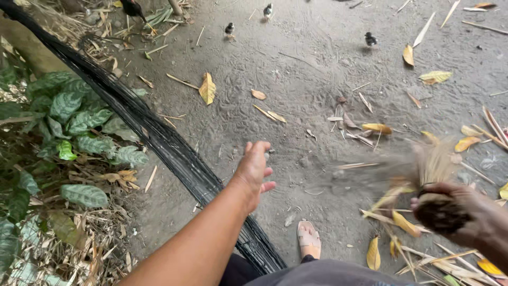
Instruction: The person sweeps leaves and debris on a dirt yard using a short broom, moving from one area to another and gathering the materials into a pile near a metal container.
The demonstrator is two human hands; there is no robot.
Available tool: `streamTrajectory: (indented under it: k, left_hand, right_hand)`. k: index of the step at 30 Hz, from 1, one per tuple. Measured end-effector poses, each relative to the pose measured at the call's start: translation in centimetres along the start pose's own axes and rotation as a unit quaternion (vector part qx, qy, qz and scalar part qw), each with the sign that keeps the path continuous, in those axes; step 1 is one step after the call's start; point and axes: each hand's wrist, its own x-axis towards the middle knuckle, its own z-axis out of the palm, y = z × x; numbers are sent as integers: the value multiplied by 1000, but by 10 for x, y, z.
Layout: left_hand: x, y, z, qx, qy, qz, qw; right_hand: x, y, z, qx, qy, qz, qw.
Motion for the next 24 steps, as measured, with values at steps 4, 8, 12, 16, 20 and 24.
streamTrajectory:
  k: [4, 8, 12, 16, 20, 24]
  left_hand:
    - [-11, 10, 26, 37, -20, -3, 999]
    - [-14, 27, 43, 71, -45, 33, 996]
    - [-20, 44, 61, 104, -56, 78, 990]
    - [-31, 43, 70, 104, -85, 82, 988]
    - [-33, 29, 65, 147, -127, 47, 980]
    - [-33, 28, 68, 136, -190, -1, 972]
  right_hand:
    - [-1, 5, -2, -62, -134, -98, 984]
    - [-49, 2, 12, 56, -99, 10, 993]
    - [-51, -2, 16, 122, -170, 159, 965]
    - [-26, -15, 10, 122, -97, 161, 975]
    - [-40, 2, 35, 89, -58, 37, 994]
    - [-88, 6, 83, 37, -119, -40, 991]
